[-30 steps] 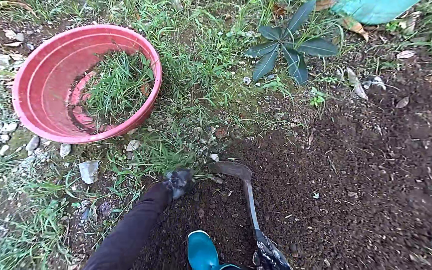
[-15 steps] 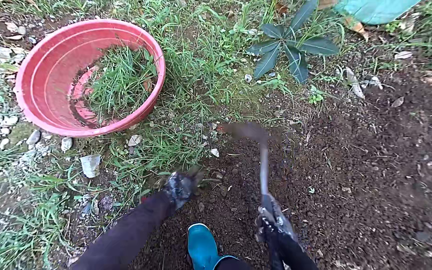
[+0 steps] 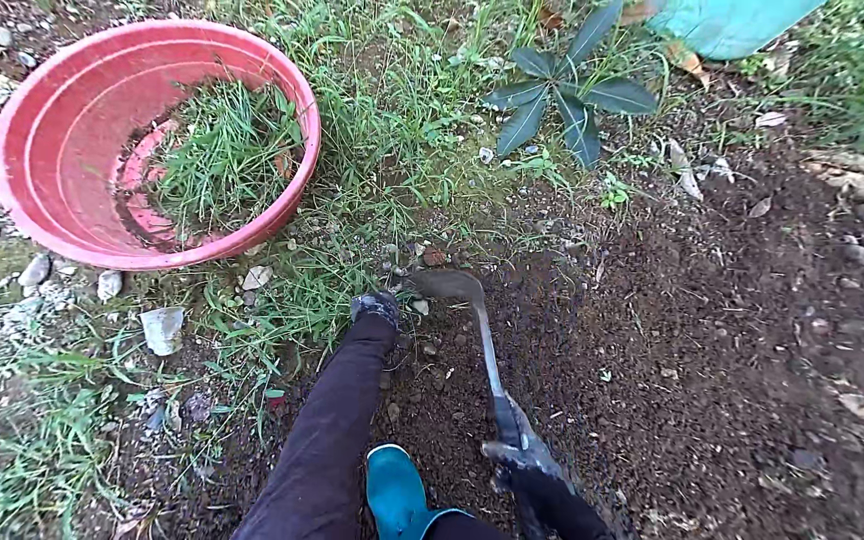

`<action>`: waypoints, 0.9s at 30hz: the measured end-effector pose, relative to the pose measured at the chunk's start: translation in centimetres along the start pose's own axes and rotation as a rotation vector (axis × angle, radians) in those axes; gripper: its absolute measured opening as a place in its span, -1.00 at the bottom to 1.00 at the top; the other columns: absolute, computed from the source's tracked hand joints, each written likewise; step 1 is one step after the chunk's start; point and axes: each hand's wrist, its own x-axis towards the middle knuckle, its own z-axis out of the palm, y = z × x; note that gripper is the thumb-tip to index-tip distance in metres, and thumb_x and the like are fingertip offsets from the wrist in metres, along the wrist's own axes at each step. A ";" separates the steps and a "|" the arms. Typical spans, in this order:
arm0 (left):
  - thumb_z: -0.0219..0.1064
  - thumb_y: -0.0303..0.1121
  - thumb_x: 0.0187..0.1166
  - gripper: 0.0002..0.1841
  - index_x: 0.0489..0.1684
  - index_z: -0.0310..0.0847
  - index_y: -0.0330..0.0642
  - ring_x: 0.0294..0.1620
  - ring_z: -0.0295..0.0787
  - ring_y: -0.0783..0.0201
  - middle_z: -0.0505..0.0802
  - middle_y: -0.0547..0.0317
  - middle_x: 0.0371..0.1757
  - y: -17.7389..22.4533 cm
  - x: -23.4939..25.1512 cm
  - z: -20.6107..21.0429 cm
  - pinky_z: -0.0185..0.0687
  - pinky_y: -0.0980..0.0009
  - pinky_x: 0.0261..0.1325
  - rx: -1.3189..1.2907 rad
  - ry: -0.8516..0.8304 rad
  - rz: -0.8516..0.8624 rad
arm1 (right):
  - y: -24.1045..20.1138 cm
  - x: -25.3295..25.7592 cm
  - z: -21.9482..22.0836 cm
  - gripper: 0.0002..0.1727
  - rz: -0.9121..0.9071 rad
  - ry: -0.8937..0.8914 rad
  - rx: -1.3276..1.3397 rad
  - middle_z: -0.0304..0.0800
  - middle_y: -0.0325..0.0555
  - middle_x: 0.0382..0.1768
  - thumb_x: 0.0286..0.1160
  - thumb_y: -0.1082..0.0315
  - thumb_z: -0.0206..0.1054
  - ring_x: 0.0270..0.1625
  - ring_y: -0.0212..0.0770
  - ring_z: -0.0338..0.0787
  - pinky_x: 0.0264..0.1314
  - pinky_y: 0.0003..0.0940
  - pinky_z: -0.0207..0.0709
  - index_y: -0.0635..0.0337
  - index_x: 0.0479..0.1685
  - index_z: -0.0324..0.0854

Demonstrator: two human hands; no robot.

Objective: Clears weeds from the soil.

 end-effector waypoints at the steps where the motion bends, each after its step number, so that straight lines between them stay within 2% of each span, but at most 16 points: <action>1: 0.19 -0.28 0.74 -0.57 0.47 0.57 -0.33 0.54 0.57 -0.32 0.69 -0.38 0.45 -0.2 -0.4 -0.5 0.40 -0.30 0.55 0.033 -0.035 0.013 | 0.6 -0.3 -0.6 0.20 0.024 -0.019 -0.022 0.66 0.25 0.05 0.23 0.43 0.52 -0.37 -0.03 0.71 -0.35 -0.02 0.66 -0.18 0.93 -0.22; 5: 0.25 -0.25 0.70 -0.60 0.43 0.63 -0.20 0.54 0.58 -0.29 0.72 -0.27 0.45 -1.3 -1.0 -1.0 0.41 -0.36 0.50 0.075 -0.068 0.071 | -1.7 -2.0 -1.3 0.26 -0.133 0.035 0.200 0.71 0.01 -0.10 0.10 0.43 0.51 -0.50 -0.21 0.72 -0.53 -0.21 0.69 -0.16 0.93 -0.23; 7: 0.24 -0.24 0.70 -0.61 0.41 0.66 -0.18 0.53 0.58 -0.28 0.73 -0.26 0.44 -1.8 -1.2 -0.5 0.38 -0.36 0.52 0.067 -0.052 0.111 | -3.4 -1.5 -0.3 0.18 -0.249 0.093 0.273 0.71 -0.12 -0.18 0.22 0.35 0.44 -0.49 -0.28 0.75 -0.48 -0.26 0.75 -0.03 0.91 -0.30; 9: 0.22 -0.26 0.70 -0.60 0.43 0.64 -0.21 0.53 0.58 -0.28 0.73 -0.26 0.44 -3.0 -2.6 0.8 0.38 -0.33 0.54 0.046 -0.042 0.178 | -3.4 -0.8 0.8 0.00 -0.238 0.122 0.196 0.69 -0.09 -0.19 0.31 0.33 0.43 -0.44 -0.28 0.77 -0.40 -0.26 0.77 0.18 0.80 -0.12; 10: 0.23 -0.27 0.70 -0.59 0.44 0.64 -0.22 0.53 0.59 -0.25 0.74 -0.25 0.43 -3.9 -4.0 1.7 0.39 -0.29 0.56 0.021 -0.051 0.216 | -2.6 -0.6 0.8 0.02 -0.179 0.071 0.109 0.70 0.02 -0.13 0.34 0.35 0.44 -0.41 -0.22 0.78 -0.36 -0.20 0.76 0.17 0.83 -0.14; 12: 0.27 -0.28 0.68 -0.60 0.39 0.65 -0.28 0.47 0.64 -0.23 0.77 -0.28 0.36 -6.4 -6.9 3.3 0.43 -0.25 0.53 -0.026 -0.106 0.309 | -0.6 -0.5 0.0 0.16 -0.027 -0.075 -0.092 0.70 0.22 -0.02 0.35 0.41 0.47 -0.36 -0.03 0.75 -0.32 0.01 0.69 -0.10 0.93 -0.31; 13: 0.28 -0.30 0.68 -0.63 0.33 0.66 -0.34 0.40 0.67 -0.24 0.78 -0.32 0.29 -7.6 -8.4 3.5 0.46 -0.23 0.48 -0.043 -0.150 0.348 | -0.1 -0.5 -0.5 0.22 0.005 -0.101 -0.141 0.69 0.22 -0.02 0.31 0.42 0.48 -0.39 -0.02 0.73 -0.36 0.02 0.67 -0.22 0.94 -0.36; 15: 0.24 -0.30 0.71 -0.60 0.37 0.60 -0.40 0.42 0.66 -0.25 0.75 -0.38 0.31 -10.0 -11.6 2.4 0.45 -0.19 0.51 -0.049 -0.279 0.341 | -0.9 -1.2 -1.4 0.24 0.007 -0.091 -0.103 0.67 0.16 -0.05 0.24 0.43 0.49 -0.48 -0.09 0.66 -0.50 -0.06 0.62 -0.35 0.94 -0.31; 16: 0.23 -0.29 0.73 -0.57 0.41 0.58 -0.43 0.45 0.64 -0.28 0.74 -0.42 0.35 -11.3 -12.8 1.7 0.42 -0.19 0.54 -0.041 -0.322 0.332 | -1.6 -1.7 -1.4 0.23 -0.001 -0.075 -0.036 0.66 0.12 -0.10 0.23 0.47 0.50 -0.53 -0.12 0.64 -0.57 -0.10 0.61 -0.37 0.93 -0.26; 18: 0.30 -0.27 0.66 -0.53 0.39 0.58 -0.48 0.45 0.64 -0.31 0.73 -0.45 0.35 -13.9 -13.4 1.4 0.44 -0.19 0.54 -0.006 -0.273 0.350 | -3.5 -1.7 -0.7 0.16 -0.051 -0.036 0.123 0.67 0.02 -0.14 0.31 0.48 0.46 -0.54 -0.19 0.66 -0.58 -0.17 0.64 -0.31 0.93 -0.22; 20: 0.28 -0.29 0.68 -0.44 0.60 0.41 -0.43 0.70 0.34 -0.34 0.53 -0.39 0.63 -13.9 -13.5 0.9 0.10 -0.23 0.74 0.072 -0.302 0.290 | -4.9 -0.8 0.9 0.01 -0.142 0.010 0.253 0.67 -0.10 -0.23 0.42 0.44 0.38 -0.52 -0.27 0.71 -0.52 -0.24 0.70 -0.09 0.88 -0.18; 21: 0.28 -0.27 0.67 -0.45 0.61 0.45 -0.35 0.78 0.22 -0.31 0.49 -0.28 0.70 -14.3 -12.9 1.9 -0.09 -0.27 0.79 0.108 -0.271 0.297 | -5.3 -0.3 1.8 -0.11 -0.156 0.029 0.276 0.67 -0.11 -0.24 0.48 0.45 0.34 -0.50 -0.29 0.72 -0.48 -0.25 0.72 0.04 0.82 -0.09; 22: 0.33 -0.27 0.62 -0.49 0.52 0.57 -0.30 0.79 0.22 -0.29 0.57 -0.20 0.66 -14.9 -12.2 3.4 -0.17 -0.32 0.81 0.105 -0.189 0.344 | -5.1 -0.1 2.4 -0.16 -0.146 0.027 0.237 0.66 -0.09 -0.23 0.52 0.45 0.33 -0.49 -0.29 0.71 -0.45 -0.26 0.72 0.08 0.79 -0.05; 24: 0.37 -0.35 0.55 -0.56 0.42 0.68 -0.22 0.79 0.23 -0.29 0.69 -0.13 0.55 -14.9 -11.8 4.6 -0.27 -0.35 0.83 0.092 -0.081 0.440 | -2.5 0.4 1.4 0.09 -0.081 -0.088 0.059 0.68 0.07 -0.13 0.39 0.42 0.40 -0.48 -0.14 0.70 -0.44 -0.08 0.69 -0.12 0.91 -0.28; 26: 0.22 -0.45 0.65 -0.50 0.61 0.54 -0.22 0.86 0.08 -0.29 0.59 -0.20 0.65 -12.9 -12.9 2.6 -0.40 -0.24 0.88 0.111 -0.149 0.458 | -0.3 -0.5 -1.0 0.21 -0.006 -0.160 -0.039 0.64 0.09 -0.10 0.27 0.41 0.47 -0.46 -0.10 0.67 -0.45 -0.02 0.65 -0.21 0.92 -0.36; 27: 0.20 -0.45 0.66 -0.49 0.64 0.50 -0.24 0.84 0.13 -0.30 0.59 -0.25 0.64 -12.4 -13.1 2.5 -0.33 -0.19 0.88 0.117 -0.152 0.465 | -0.2 -1.5 -2.2 0.23 0.008 -0.153 -0.045 0.63 0.02 -0.13 0.23 0.42 0.48 -0.49 -0.16 0.65 -0.50 -0.09 0.63 -0.22 0.92 -0.35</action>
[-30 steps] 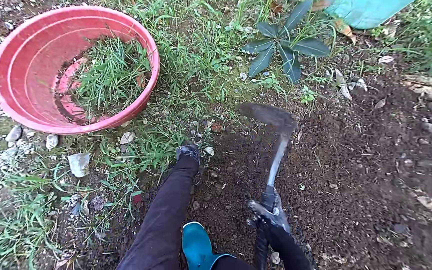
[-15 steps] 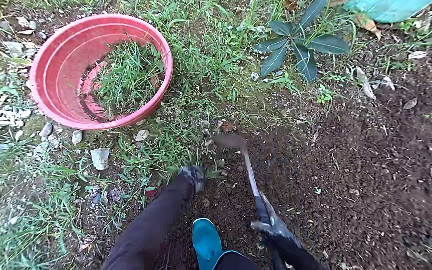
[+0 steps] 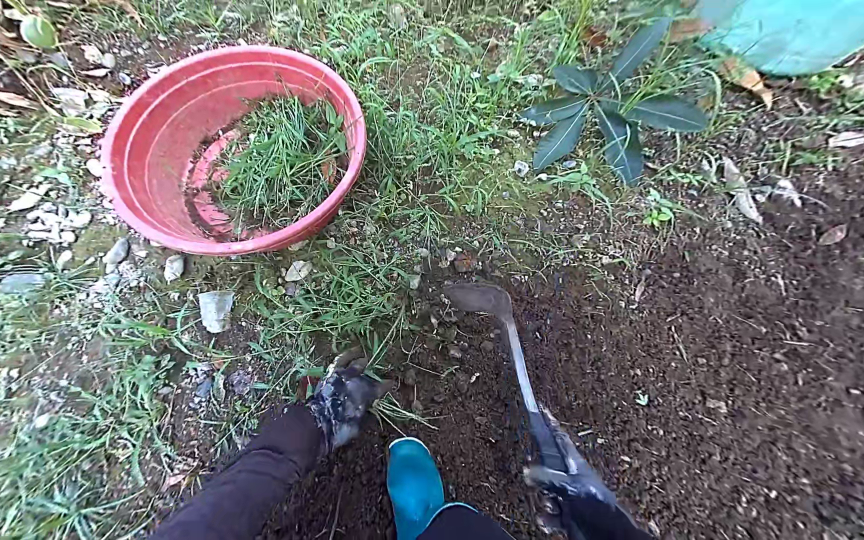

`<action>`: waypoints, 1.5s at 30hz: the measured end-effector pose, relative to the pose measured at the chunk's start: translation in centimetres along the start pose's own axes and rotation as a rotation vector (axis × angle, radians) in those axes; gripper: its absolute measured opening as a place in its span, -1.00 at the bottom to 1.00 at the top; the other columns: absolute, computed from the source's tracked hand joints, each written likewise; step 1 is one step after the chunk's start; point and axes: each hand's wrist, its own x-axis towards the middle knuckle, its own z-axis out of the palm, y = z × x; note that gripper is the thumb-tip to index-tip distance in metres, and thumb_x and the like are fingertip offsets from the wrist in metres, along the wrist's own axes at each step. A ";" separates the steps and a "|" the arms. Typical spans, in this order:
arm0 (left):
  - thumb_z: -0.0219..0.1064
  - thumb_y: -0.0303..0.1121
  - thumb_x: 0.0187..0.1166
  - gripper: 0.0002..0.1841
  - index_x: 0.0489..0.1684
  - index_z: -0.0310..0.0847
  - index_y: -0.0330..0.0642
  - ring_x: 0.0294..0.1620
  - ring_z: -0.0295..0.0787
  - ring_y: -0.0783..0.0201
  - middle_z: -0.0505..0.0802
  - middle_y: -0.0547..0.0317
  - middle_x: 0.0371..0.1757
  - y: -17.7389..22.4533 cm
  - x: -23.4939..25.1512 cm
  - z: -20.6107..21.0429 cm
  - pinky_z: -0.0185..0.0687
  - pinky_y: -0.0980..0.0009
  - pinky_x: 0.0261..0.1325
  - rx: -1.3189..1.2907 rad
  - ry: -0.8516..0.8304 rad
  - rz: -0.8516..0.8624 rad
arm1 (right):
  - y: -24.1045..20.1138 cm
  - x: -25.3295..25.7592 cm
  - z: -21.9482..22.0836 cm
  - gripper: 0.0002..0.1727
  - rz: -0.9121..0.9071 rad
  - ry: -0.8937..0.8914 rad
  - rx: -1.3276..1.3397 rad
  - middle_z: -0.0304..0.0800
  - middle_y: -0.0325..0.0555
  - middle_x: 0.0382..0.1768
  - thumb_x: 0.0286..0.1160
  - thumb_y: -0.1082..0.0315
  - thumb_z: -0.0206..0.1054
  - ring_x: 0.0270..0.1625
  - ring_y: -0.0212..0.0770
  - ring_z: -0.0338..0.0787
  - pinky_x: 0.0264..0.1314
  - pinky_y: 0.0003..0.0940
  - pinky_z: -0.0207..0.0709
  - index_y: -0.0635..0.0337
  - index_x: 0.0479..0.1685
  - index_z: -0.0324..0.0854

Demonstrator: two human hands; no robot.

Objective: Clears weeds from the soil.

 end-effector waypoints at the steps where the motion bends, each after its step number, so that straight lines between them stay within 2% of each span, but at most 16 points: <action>1: 0.23 -0.44 0.62 -0.50 0.60 0.55 -0.23 0.75 0.31 -0.31 0.67 -0.28 0.55 -0.3 0.3 1.0 -0.11 -0.21 0.83 0.015 0.036 0.026 | -0.3 -1.3 -0.7 0.24 -0.004 0.020 0.005 0.63 -0.02 -0.13 0.20 0.44 0.48 -0.53 -0.21 0.64 -0.56 -0.16 0.62 -0.22 0.93 -0.33; 2: 0.29 -0.41 0.61 -0.54 0.52 0.61 -0.24 0.60 0.50 -0.31 0.74 -0.30 0.44 -0.5 0.7 1.7 0.18 -0.22 0.72 0.021 0.068 0.048 | -0.9 -2.1 -1.0 0.24 -0.020 0.054 0.019 0.66 0.00 -0.09 0.18 0.45 0.48 -0.53 -0.22 0.64 -0.58 -0.19 0.61 -0.23 0.94 -0.28; 4: 0.30 -0.36 0.63 -0.57 0.45 0.61 -0.30 0.47 0.62 -0.31 0.75 -0.33 0.36 -0.1 2.0 2.1 0.40 -0.25 0.56 0.003 0.041 0.035 | -3.0 -1.8 -0.5 0.17 -0.091 0.107 0.099 0.64 0.03 -0.11 0.32 0.42 0.45 -0.52 -0.20 0.64 -0.55 -0.16 0.61 -0.21 0.94 -0.28; 7: 0.26 -0.33 0.68 -0.58 0.47 0.60 -0.27 0.47 0.64 -0.26 0.73 -0.25 0.44 1.8 3.8 3.1 0.44 -0.22 0.55 -0.052 0.081 0.034 | -5.5 1.8 2.3 0.01 -0.241 0.139 0.212 0.59 -0.18 -0.38 0.52 0.32 0.32 -0.57 -0.29 0.66 -0.55 -0.24 0.69 -0.10 0.90 -0.35; 13: 0.34 -0.56 0.51 -0.28 0.78 0.34 -0.05 0.48 0.62 -0.34 0.15 -0.02 0.93 3.3 5.8 0.7 0.55 -0.26 0.35 0.028 0.297 0.058 | -0.7 3.1 1.4 0.24 0.008 0.001 -0.121 0.65 0.15 -0.13 0.27 0.49 0.48 -0.55 -0.09 0.62 -0.53 -0.05 0.60 -0.36 0.93 -0.32; 15: 0.28 -0.57 0.55 -0.18 0.91 0.07 -0.06 0.42 0.69 -0.31 0.09 -0.11 0.93 2.8 7.4 -1.3 0.65 -0.21 0.26 0.041 0.381 -0.038 | -2.1 2.2 0.5 0.23 -0.025 0.046 -0.095 0.67 0.12 -0.11 0.21 0.50 0.50 -0.54 -0.11 0.63 -0.55 -0.09 0.60 -0.35 0.93 -0.23; 18: 0.29 -0.45 0.62 -0.10 0.96 -0.23 -0.10 0.39 0.71 -0.34 0.02 -0.26 0.92 1.7 11.2 -4.2 0.66 -0.24 0.27 -0.036 0.287 -0.344 | -5.5 2.5 1.6 0.18 -0.152 0.169 0.069 0.66 0.07 -0.11 0.21 0.48 0.47 -0.55 -0.18 0.65 -0.56 -0.17 0.64 -0.20 0.93 -0.20; 20: 0.28 -0.39 0.64 -0.10 0.97 -0.25 -0.04 0.44 0.63 -0.45 0.23 -0.36 0.83 1.0 13.3 -4.3 0.57 -0.35 0.34 -0.118 0.230 -0.518 | -6.6 3.3 3.1 0.05 -0.185 0.201 0.188 0.67 0.00 -0.19 0.31 0.48 0.43 -0.54 -0.21 0.70 -0.54 -0.19 0.70 -0.02 0.86 -0.12; 22: 0.19 -0.34 0.72 -0.22 0.94 -0.14 -0.11 0.48 0.61 -0.41 0.53 -0.40 0.63 1.0 13.6 -4.0 0.53 -0.35 0.40 -0.163 0.215 -0.594 | -4.9 3.4 3.6 0.06 -0.122 0.094 0.095 0.65 0.00 -0.24 0.32 0.46 0.42 -0.53 -0.19 0.68 -0.50 -0.16 0.68 0.00 0.86 -0.19; 25: 0.25 -0.30 0.67 -0.44 0.65 0.35 -0.32 0.46 0.65 -0.29 0.69 -0.33 0.47 1.0 12.2 -3.9 0.53 -0.31 0.41 -0.183 0.185 -0.609 | -0.7 2.5 2.2 0.27 0.021 -0.063 -0.103 0.65 0.15 -0.08 0.23 0.48 0.49 -0.51 -0.09 0.64 -0.50 -0.06 0.61 -0.29 0.94 -0.35; 27: 0.30 -0.28 0.64 -0.51 0.50 0.51 -0.30 0.45 0.66 -0.28 0.72 -0.31 0.42 1.1 11.4 -4.3 0.53 -0.33 0.40 -0.164 0.149 -0.586 | -1.2 1.7 1.4 0.29 -0.005 -0.041 -0.077 0.65 0.12 -0.05 0.12 0.47 0.52 -0.54 -0.14 0.63 -0.57 -0.13 0.60 -0.34 0.94 -0.28; 30: 0.27 -0.26 0.65 -0.52 0.52 0.53 -0.26 0.50 0.62 -0.28 0.71 -0.30 0.45 1.0 11.0 -4.5 0.47 -0.35 0.44 -0.141 0.113 -0.549 | -3.9 1.9 2.2 0.24 -0.104 0.061 0.054 0.64 0.03 -0.13 0.13 0.47 0.52 -0.54 -0.19 0.63 -0.58 -0.17 0.62 -0.24 0.93 -0.20; 33: 0.22 -0.25 0.69 -0.53 0.53 0.52 -0.23 0.52 0.60 -0.28 0.70 -0.27 0.48 0.9 10.8 -4.3 0.45 -0.37 0.45 -0.151 0.115 -0.496 | -5.6 3.0 4.5 0.02 -0.153 0.109 0.182 0.65 -0.07 -0.27 0.35 0.51 0.41 -0.57 -0.26 0.66 -0.54 -0.25 0.68 0.00 0.85 -0.15; 39: 0.22 -0.26 0.73 -0.59 0.44 0.60 -0.30 0.41 0.67 -0.32 0.76 -0.33 0.34 0.3 5.8 -1.7 0.48 -0.36 0.42 -0.164 0.127 -0.211 | -0.5 0.0 1.3 0.32 0.029 -0.110 -0.154 0.68 0.11 -0.07 0.06 0.37 0.56 -0.48 -0.12 0.67 -0.46 -0.07 0.63 -0.21 0.94 -0.32; 43: 0.21 -0.32 0.76 -0.60 0.36 0.56 -0.49 0.39 0.65 -0.31 0.73 -0.46 0.30 0.7 -0.4 1.3 0.43 -0.24 0.51 -0.255 -0.225 -0.070 | -3.2 -1.4 0.8 0.27 -0.082 -0.015 -0.061 0.67 0.00 -0.15 0.11 0.44 0.52 -0.50 -0.18 0.68 -0.52 -0.16 0.65 -0.17 0.94 -0.27; 45: 0.23 -0.29 0.73 -0.59 0.28 0.60 -0.53 0.29 0.72 -0.33 0.76 -0.48 0.21 -1.0 -0.7 3.4 0.53 -0.22 0.39 -0.203 -0.241 0.062 | -5.1 -0.5 2.4 0.19 -0.167 0.060 0.081 0.64 -0.09 -0.25 0.18 0.46 0.45 -0.55 -0.24 0.67 -0.54 -0.20 0.67 -0.08 0.91 -0.27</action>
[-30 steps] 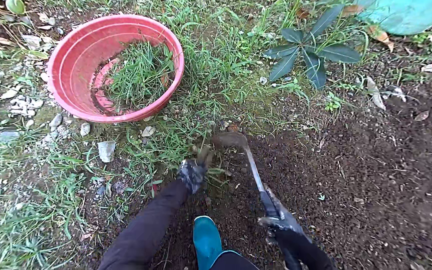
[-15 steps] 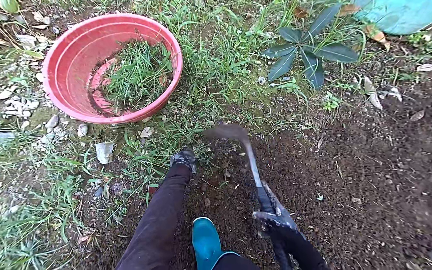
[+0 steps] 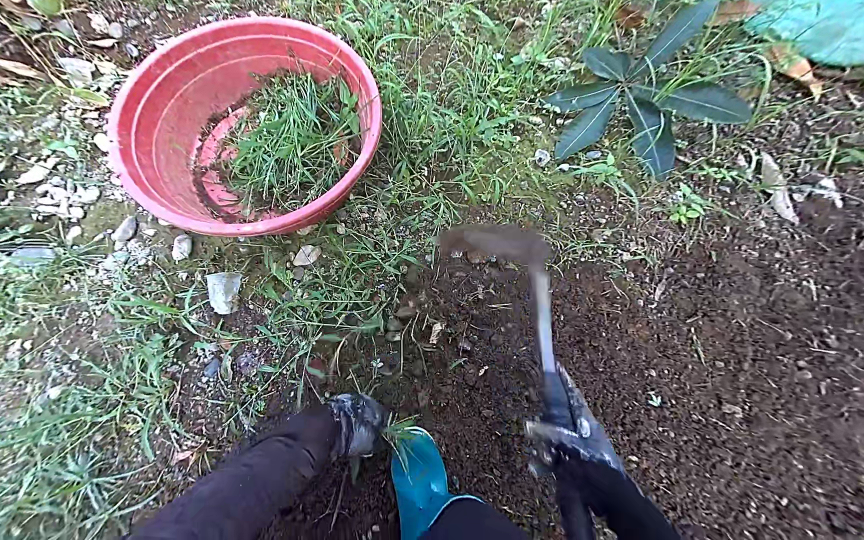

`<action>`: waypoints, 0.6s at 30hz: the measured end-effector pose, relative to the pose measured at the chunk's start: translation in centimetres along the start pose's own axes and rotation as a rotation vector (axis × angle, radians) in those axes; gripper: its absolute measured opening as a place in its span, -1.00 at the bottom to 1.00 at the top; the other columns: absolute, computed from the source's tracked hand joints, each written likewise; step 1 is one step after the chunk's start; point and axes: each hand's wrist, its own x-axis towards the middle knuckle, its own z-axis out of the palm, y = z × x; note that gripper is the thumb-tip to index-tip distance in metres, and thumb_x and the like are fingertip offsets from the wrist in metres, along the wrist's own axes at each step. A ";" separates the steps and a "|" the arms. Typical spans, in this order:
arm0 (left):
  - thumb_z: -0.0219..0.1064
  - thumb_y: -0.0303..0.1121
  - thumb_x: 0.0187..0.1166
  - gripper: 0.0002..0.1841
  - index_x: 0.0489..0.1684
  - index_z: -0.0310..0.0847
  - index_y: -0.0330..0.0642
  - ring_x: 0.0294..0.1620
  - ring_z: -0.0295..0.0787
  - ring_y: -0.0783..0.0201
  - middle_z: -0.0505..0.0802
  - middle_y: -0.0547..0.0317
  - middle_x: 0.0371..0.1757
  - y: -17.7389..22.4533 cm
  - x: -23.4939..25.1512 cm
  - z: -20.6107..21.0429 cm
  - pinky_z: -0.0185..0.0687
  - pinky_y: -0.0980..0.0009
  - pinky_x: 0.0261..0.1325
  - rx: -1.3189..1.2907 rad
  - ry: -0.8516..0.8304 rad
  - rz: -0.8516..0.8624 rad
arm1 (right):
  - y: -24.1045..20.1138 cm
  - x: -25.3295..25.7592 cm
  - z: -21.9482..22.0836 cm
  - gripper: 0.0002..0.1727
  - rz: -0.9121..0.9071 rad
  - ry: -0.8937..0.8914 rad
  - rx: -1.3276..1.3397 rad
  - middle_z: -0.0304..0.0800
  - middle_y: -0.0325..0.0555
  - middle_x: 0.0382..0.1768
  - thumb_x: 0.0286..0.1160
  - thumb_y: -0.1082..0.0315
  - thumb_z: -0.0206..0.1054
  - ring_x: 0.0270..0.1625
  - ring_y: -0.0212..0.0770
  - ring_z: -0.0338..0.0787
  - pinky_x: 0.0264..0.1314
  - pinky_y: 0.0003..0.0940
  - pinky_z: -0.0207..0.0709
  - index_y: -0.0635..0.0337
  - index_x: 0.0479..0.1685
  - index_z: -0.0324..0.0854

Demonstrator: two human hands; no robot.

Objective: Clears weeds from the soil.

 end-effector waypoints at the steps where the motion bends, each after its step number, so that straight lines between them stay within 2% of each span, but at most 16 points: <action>1: 0.23 -0.29 0.72 -0.60 0.22 0.62 -0.55 0.20 0.74 -0.33 0.78 -0.49 0.14 -0.8 0.3 0.3 0.59 -0.20 0.29 0.067 0.088 0.071 | -0.4 0.8 1.2 0.11 -0.014 0.012 0.055 0.64 -0.16 -0.32 0.21 0.46 0.41 -0.57 -0.28 0.69 -0.53 -0.24 0.71 -0.02 0.86 -0.23; 2: 0.20 -0.33 0.75 -0.60 0.35 0.57 -0.51 0.36 0.66 -0.35 0.73 -0.48 0.29 0.6 0.3 -0.9 0.48 -0.23 0.44 0.113 0.118 -0.014 | -0.5 1.4 2.2 0.04 0.005 -0.010 0.065 0.64 -0.16 -0.33 0.32 0.49 0.37 -0.56 -0.29 0.70 -0.51 -0.25 0.72 0.02 0.83 -0.22; 3: 0.22 -0.35 0.72 -0.60 0.41 0.59 -0.42 0.43 0.64 -0.35 0.72 -0.42 0.36 1.5 1.1 -1.9 0.45 -0.27 0.49 0.160 0.201 -0.090 | 0.1 1.9 2.7 0.07 0.045 -0.052 0.008 0.64 -0.09 -0.32 0.35 0.51 0.38 -0.56 -0.25 0.68 -0.51 -0.21 0.70 -0.03 0.86 -0.26; 5: 0.21 -0.38 0.71 -0.58 0.52 0.55 -0.25 0.44 0.63 -0.38 0.72 -0.35 0.42 2.4 3.1 -4.4 0.45 -0.32 0.48 0.192 0.377 -0.148 | 2.4 2.3 2.1 0.21 0.145 -0.186 -0.226 0.69 0.15 -0.13 0.28 0.46 0.47 -0.48 -0.07 0.68 -0.43 -0.04 0.65 -0.19 0.93 -0.33; 6: 0.17 -0.39 0.73 -0.51 0.66 0.44 -0.13 0.46 0.62 -0.38 0.67 -0.31 0.51 2.6 4.2 -5.9 0.46 -0.32 0.48 0.189 0.436 -0.159 | 3.2 2.2 1.6 0.26 0.180 -0.212 -0.297 0.69 0.21 -0.04 0.25 0.44 0.51 -0.44 -0.03 0.69 -0.41 0.00 0.64 -0.26 0.94 -0.36; 7: 0.14 -0.40 0.75 -0.42 0.81 0.28 0.01 0.48 0.62 -0.36 0.59 -0.25 0.62 2.7 5.4 -7.4 0.47 -0.32 0.48 0.181 0.481 -0.171 | 3.3 2.0 1.1 0.29 0.188 -0.206 -0.315 0.68 0.19 -0.02 0.21 0.44 0.52 -0.47 -0.07 0.67 -0.45 -0.05 0.63 -0.31 0.94 -0.35; 9: 0.11 -0.48 0.75 -0.28 0.94 -0.02 0.09 0.55 0.57 -0.34 0.32 -0.14 0.84 3.0 7.1 -9.9 0.46 -0.31 0.48 0.177 0.474 -0.237 | 2.6 1.4 0.6 0.29 0.170 -0.138 -0.235 0.67 0.13 -0.05 0.13 0.49 0.54 -0.55 -0.15 0.62 -0.57 -0.14 0.58 -0.35 0.94 -0.25; 10: 0.11 -0.47 0.77 -0.26 0.96 -0.11 0.09 0.58 0.54 -0.34 0.23 -0.13 0.88 2.6 7.9 -11.0 0.45 -0.31 0.50 0.149 0.466 -0.298 | 1.8 1.3 0.7 0.28 0.149 -0.097 -0.182 0.66 0.12 -0.06 0.14 0.51 0.53 -0.57 -0.15 0.61 -0.59 -0.15 0.59 -0.34 0.93 -0.23; 12: 0.13 -0.42 0.75 -0.22 0.97 -0.19 0.06 0.60 0.49 -0.40 0.19 -0.21 0.88 1.6 10.0 -11.8 0.45 -0.34 0.51 0.114 0.461 -0.445 | 0.0 1.7 1.4 0.26 0.079 0.009 -0.059 0.64 0.07 -0.10 0.16 0.51 0.48 -0.57 -0.18 0.60 -0.60 -0.18 0.59 -0.31 0.93 -0.26; 14: 0.10 -0.37 0.79 -0.32 0.93 -0.04 -0.11 0.64 0.44 -0.41 0.39 -0.35 0.75 1.6 10.6 -11.5 0.39 -0.31 0.57 0.044 0.460 -0.544 | -0.9 2.6 2.2 0.18 0.047 0.072 0.033 0.63 0.00 -0.18 0.28 0.51 0.44 -0.57 -0.20 0.67 -0.58 -0.18 0.66 -0.23 0.92 -0.29; 16: 0.17 -0.33 0.74 -0.49 0.66 0.39 -0.33 0.57 0.53 -0.38 0.62 -0.41 0.54 1.8 10.1 -10.6 0.43 -0.32 0.53 -0.003 0.473 -0.596 | 0.3 2.9 2.7 0.11 0.091 -0.007 -0.026 0.64 -0.02 -0.26 0.31 0.50 0.43 -0.56 -0.19 0.69 -0.55 -0.17 0.68 -0.08 0.87 -0.24; 17: 0.21 -0.33 0.72 -0.54 0.55 0.49 -0.35 0.53 0.56 -0.37 0.66 -0.39 0.48 1.9 9.7 -10.3 0.44 -0.35 0.50 0.008 0.446 -0.597 | 1.4 2.6 2.2 0.15 0.132 -0.101 -0.126 0.67 0.05 -0.22 0.26 0.48 0.45 -0.53 -0.14 0.69 -0.52 -0.12 0.67 -0.10 0.89 -0.25; 18: 0.24 -0.33 0.69 -0.55 0.50 0.53 -0.33 0.51 0.59 -0.35 0.69 -0.36 0.46 2.0 9.2 -10.2 0.45 -0.36 0.47 0.023 0.412 -0.594 | 2.3 2.3 1.7 0.23 0.186 -0.193 -0.223 0.67 0.16 -0.06 0.20 0.47 0.50 -0.44 -0.05 0.71 -0.44 -0.04 0.66 -0.18 0.93 -0.29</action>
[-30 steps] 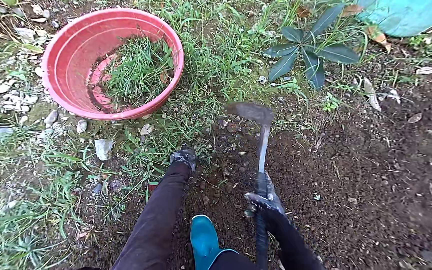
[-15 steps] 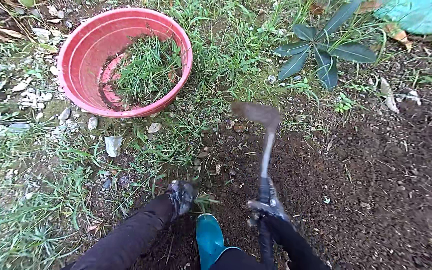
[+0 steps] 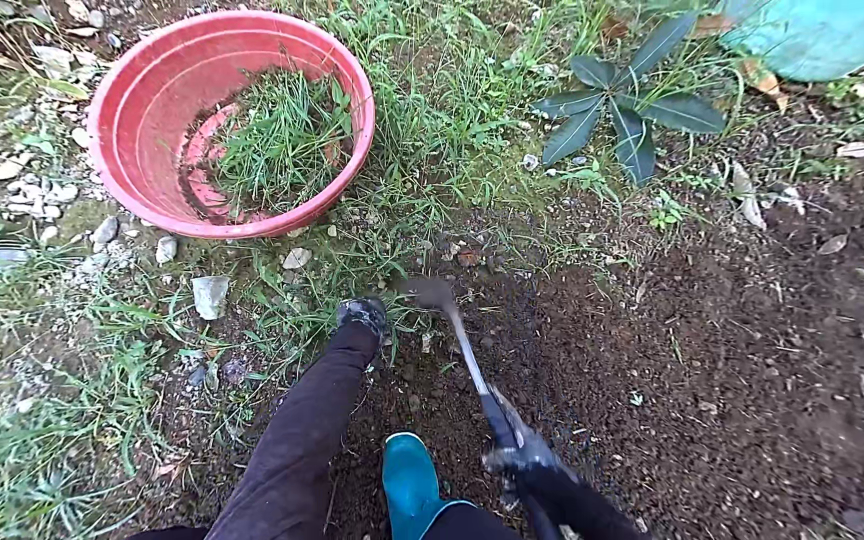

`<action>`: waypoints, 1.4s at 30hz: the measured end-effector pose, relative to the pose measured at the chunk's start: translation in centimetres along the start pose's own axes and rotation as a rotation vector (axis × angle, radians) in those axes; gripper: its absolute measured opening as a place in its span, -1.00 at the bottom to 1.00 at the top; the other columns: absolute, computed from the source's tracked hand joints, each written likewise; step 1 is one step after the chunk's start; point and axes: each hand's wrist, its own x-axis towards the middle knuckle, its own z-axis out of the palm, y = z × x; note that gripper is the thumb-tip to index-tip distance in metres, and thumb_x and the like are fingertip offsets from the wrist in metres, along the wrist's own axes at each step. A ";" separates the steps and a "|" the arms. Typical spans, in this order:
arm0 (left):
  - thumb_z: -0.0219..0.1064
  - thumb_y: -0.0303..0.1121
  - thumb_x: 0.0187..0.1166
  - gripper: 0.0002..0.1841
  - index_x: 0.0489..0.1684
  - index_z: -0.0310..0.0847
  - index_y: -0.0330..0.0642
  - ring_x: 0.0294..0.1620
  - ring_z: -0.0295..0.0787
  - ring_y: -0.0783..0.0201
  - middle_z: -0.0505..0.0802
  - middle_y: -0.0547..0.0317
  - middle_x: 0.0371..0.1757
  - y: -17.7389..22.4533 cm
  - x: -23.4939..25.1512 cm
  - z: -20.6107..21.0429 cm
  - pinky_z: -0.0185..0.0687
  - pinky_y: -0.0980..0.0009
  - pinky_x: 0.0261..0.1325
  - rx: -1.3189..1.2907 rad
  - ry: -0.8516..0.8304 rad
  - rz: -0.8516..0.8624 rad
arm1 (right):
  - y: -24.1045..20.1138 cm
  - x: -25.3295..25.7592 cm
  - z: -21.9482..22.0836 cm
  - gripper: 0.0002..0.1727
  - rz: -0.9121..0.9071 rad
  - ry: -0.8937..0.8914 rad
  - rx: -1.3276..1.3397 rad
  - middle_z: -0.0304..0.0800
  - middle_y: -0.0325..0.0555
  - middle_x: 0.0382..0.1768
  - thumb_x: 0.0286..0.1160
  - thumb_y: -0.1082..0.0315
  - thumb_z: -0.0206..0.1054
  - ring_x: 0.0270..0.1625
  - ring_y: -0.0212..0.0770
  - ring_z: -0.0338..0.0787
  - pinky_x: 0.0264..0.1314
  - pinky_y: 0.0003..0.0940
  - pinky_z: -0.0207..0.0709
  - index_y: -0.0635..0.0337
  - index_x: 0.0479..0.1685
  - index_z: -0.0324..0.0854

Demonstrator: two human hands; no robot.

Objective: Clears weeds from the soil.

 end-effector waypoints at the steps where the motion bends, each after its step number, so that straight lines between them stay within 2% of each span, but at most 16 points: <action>1: 0.26 -0.31 0.67 -0.56 0.48 0.53 -0.30 0.49 0.61 -0.32 0.70 -0.32 0.45 -0.3 -0.4 -0.2 0.48 -0.36 0.44 0.027 -0.023 0.013 | 0.6 -0.4 -0.2 0.30 0.032 -0.049 -0.068 0.64 0.23 0.12 0.14 0.44 0.53 -0.34 -0.01 0.73 -0.36 0.01 0.67 -0.25 0.94 -0.34; 2: 0.28 -0.29 0.66 -0.55 0.49 0.53 -0.27 0.48 0.62 -0.31 0.71 -0.29 0.44 -0.7 -0.7 -0.5 0.48 -0.37 0.42 0.032 -0.036 0.027 | 0.4 -0.9 -0.5 0.32 0.040 -0.057 -0.092 0.62 0.27 0.20 0.11 0.43 0.55 -0.29 0.02 0.73 -0.34 0.03 0.67 -0.29 0.94 -0.33; 5: 0.29 -0.24 0.66 -0.51 0.53 0.51 -0.25 0.48 0.62 -0.32 0.72 -0.29 0.44 -1.6 -0.9 -0.7 0.47 -0.38 0.41 0.020 -0.029 0.056 | -1.2 -1.3 -1.3 0.29 -0.022 0.028 -0.026 0.68 0.17 0.01 0.08 0.45 0.56 -0.49 -0.09 0.68 -0.54 -0.10 0.62 -0.34 0.93 -0.20; 8: 0.26 -0.23 0.67 -0.51 0.53 0.50 -0.27 0.47 0.63 -0.33 0.72 -0.31 0.43 -2.0 -0.5 -0.6 0.48 -0.41 0.39 0.009 -0.045 0.063 | -3.2 -0.5 -0.5 0.23 -0.092 0.156 0.176 0.63 0.01 -0.17 0.18 0.48 0.49 -0.55 -0.18 0.64 -0.59 -0.17 0.62 -0.27 0.93 -0.26; 11: 0.25 -0.21 0.69 -0.51 0.53 0.49 -0.27 0.50 0.61 -0.32 0.70 -0.31 0.45 -2.3 -0.8 -0.9 0.47 -0.39 0.42 0.013 -0.064 0.068 | -2.4 0.1 0.6 0.19 -0.055 0.059 0.136 0.64 0.00 -0.28 0.27 0.49 0.45 -0.56 -0.14 0.68 -0.55 -0.10 0.67 -0.19 0.90 -0.32; 13: 0.23 -0.24 0.71 -0.54 0.50 0.52 -0.29 0.50 0.60 -0.32 0.70 -0.31 0.45 -2.8 -1.7 -0.9 0.45 -0.39 0.45 0.007 -0.060 0.125 | 0.0 -0.9 -0.1 0.28 0.004 -0.057 -0.079 0.71 0.21 -0.04 0.14 0.41 0.55 -0.40 0.00 0.73 -0.38 0.03 0.67 -0.18 0.94 -0.29; 18: 0.25 -0.35 0.71 -0.61 0.36 0.59 -0.46 0.41 0.66 -0.28 0.75 -0.41 0.29 -7.4 -7.9 0.4 0.46 -0.23 0.50 -0.201 -0.101 0.391 | 0.5 -5.1 -2.2 0.33 -0.022 -0.087 -0.188 0.53 0.30 0.45 0.00 0.33 0.60 0.05 0.06 0.78 -0.07 0.10 0.71 -0.09 0.94 -0.24; 22: 0.34 -0.34 0.66 -0.65 0.22 0.61 -0.46 0.17 0.75 -0.02 0.80 -0.25 0.10 -10.2 -9.5 -1.2 0.61 0.00 0.34 -0.529 -0.016 0.372 | -0.9 -5.8 -2.5 0.31 -0.190 0.020 -0.093 0.71 0.07 0.09 0.00 0.33 0.61 -0.35 -0.16 0.76 -0.38 -0.13 0.73 -0.09 0.93 -0.20; 26: 0.30 -0.31 0.70 -0.60 0.29 0.60 -0.51 0.31 0.72 -0.19 0.78 -0.40 0.21 -12.8 -7.7 -0.6 0.52 -0.14 0.46 -0.342 -0.068 0.356 | -3.5 -5.1 -1.6 0.34 -0.362 0.163 0.131 0.70 -0.15 -0.10 -0.01 0.41 0.55 -0.45 -0.30 0.77 -0.51 -0.27 0.76 -0.08 0.93 -0.31; 28: 0.36 -0.37 0.63 -0.62 0.25 0.60 -0.52 0.23 0.71 -0.13 0.77 -0.36 0.15 -12.5 -8.4 -1.0 0.54 -0.06 0.39 -0.373 -0.071 0.349 | -4.0 -4.5 -2.0 0.34 -0.413 0.212 0.228 0.71 -0.13 -0.17 0.01 0.41 0.54 -0.49 -0.25 0.77 -0.55 -0.21 0.76 -0.11 0.94 -0.35; 31: 0.47 -0.40 0.52 -0.54 0.35 0.58 -0.48 0.39 0.65 -0.16 0.74 -0.35 0.31 -11.3 -9.1 -1.6 0.45 -0.08 0.52 -0.320 -0.121 0.369 | -3.8 -3.6 -2.6 0.32 -0.466 0.276 0.325 0.68 -0.30 -0.29 -0.08 0.32 0.54 -0.54 -0.31 0.77 -0.57 -0.26 0.77 -0.05 0.89 -0.27; 34: 0.43 -0.33 0.53 -0.49 0.44 0.58 -0.39 0.61 0.47 -0.29 0.63 -0.30 0.54 -10.2 -7.6 0.0 0.25 -0.26 0.65 0.044 -0.105 0.424 | -1.3 -2.7 -2.7 -0.09 -0.333 0.286 0.327 0.73 -0.28 -0.38 0.14 0.37 0.44 -0.50 -0.32 0.78 -0.47 -0.29 0.76 0.18 0.63 0.06; 37: 0.32 -0.37 0.62 -0.60 0.37 0.64 -0.38 0.54 0.55 -0.29 0.72 -0.32 0.42 -8.4 -7.1 2.7 0.27 -0.24 0.65 0.036 -0.049 0.530 | 3.6 -2.6 -3.0 0.14 -0.065 0.185 0.124 0.70 0.07 -0.16 0.21 0.44 0.42 -0.41 -0.13 0.75 -0.41 -0.09 0.69 0.02 0.89 -0.25; 39: 0.16 -0.42 0.74 -0.63 0.39 0.60 -0.45 0.46 0.62 -0.34 0.73 -0.43 0.35 -6.0 -8.6 2.1 0.38 -0.24 0.58 -0.006 -0.142 0.594 | 4.6 -4.2 -3.9 0.26 0.055 0.161 0.023 0.60 0.27 0.20 0.18 0.48 0.49 -0.17 0.01 0.77 -0.24 0.05 0.70 -0.07 0.93 -0.35; 41: -0.05 -0.37 0.88 -0.57 0.53 0.45 -0.47 0.51 0.57 -0.41 0.67 -0.52 0.42 -2.8 -11.0 -0.1 0.34 -0.27 0.59 0.057 -0.298 0.575 | 4.2 -6.1 -4.8 0.30 0.058 0.166 0.031 0.56 0.24 0.28 0.12 0.43 0.52 -0.15 -0.03 0.76 -0.29 0.00 0.70 -0.09 0.93 -0.36; 42: -0.06 -0.36 0.88 -0.58 0.52 0.46 -0.44 0.48 0.58 -0.43 0.68 -0.52 0.40 -1.8 -11.0 0.0 0.35 -0.30 0.55 0.093 -0.295 0.580 | 3.7 -6.5 -5.2 0.25 0.025 0.180 0.068 0.60 0.16 0.19 0.19 0.39 0.51 -0.24 -0.08 0.75 -0.37 -0.04 0.70 -0.11 0.93 -0.34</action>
